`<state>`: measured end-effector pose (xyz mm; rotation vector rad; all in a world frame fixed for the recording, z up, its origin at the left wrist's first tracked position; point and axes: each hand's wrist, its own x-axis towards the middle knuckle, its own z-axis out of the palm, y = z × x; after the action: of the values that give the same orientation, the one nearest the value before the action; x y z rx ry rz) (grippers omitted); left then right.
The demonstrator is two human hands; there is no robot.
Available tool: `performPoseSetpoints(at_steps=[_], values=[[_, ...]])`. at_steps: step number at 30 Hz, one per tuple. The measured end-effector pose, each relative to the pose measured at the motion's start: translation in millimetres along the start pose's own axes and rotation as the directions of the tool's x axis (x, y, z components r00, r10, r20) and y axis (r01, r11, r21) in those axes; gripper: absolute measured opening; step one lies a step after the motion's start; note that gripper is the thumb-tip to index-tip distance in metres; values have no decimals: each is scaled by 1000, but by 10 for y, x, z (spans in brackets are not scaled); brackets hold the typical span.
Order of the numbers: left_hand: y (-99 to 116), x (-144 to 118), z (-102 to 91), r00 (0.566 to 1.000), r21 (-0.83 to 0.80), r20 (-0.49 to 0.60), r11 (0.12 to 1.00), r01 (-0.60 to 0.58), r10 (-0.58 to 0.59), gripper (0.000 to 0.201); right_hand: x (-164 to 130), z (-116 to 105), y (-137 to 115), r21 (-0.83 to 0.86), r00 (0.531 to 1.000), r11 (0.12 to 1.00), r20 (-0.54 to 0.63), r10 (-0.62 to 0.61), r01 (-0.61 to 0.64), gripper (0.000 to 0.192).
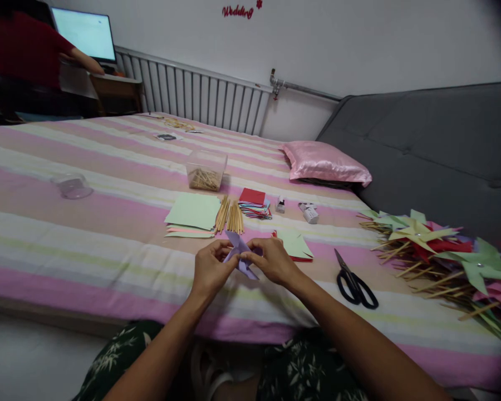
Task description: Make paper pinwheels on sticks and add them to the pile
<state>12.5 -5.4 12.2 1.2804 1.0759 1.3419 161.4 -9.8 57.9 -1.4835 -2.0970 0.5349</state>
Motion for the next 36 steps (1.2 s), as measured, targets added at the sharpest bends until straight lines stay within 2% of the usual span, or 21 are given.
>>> performPoseSetpoints(at_steps=[15,25,36], values=[[-24,-10,-3,1000,122,-7,992,14,-13,19,-4,38,-20,-31,998,998,-5,55,-55,25],[-25,-9,-3,1000,109,-18,994,24,-22,19,-10,38,-40,-45,997,996,-12,71,-72,23],[-13,-21,-2,999,90,-8,995,41,-41,21,-4,40,-3,15,997,997,25,72,-72,18]])
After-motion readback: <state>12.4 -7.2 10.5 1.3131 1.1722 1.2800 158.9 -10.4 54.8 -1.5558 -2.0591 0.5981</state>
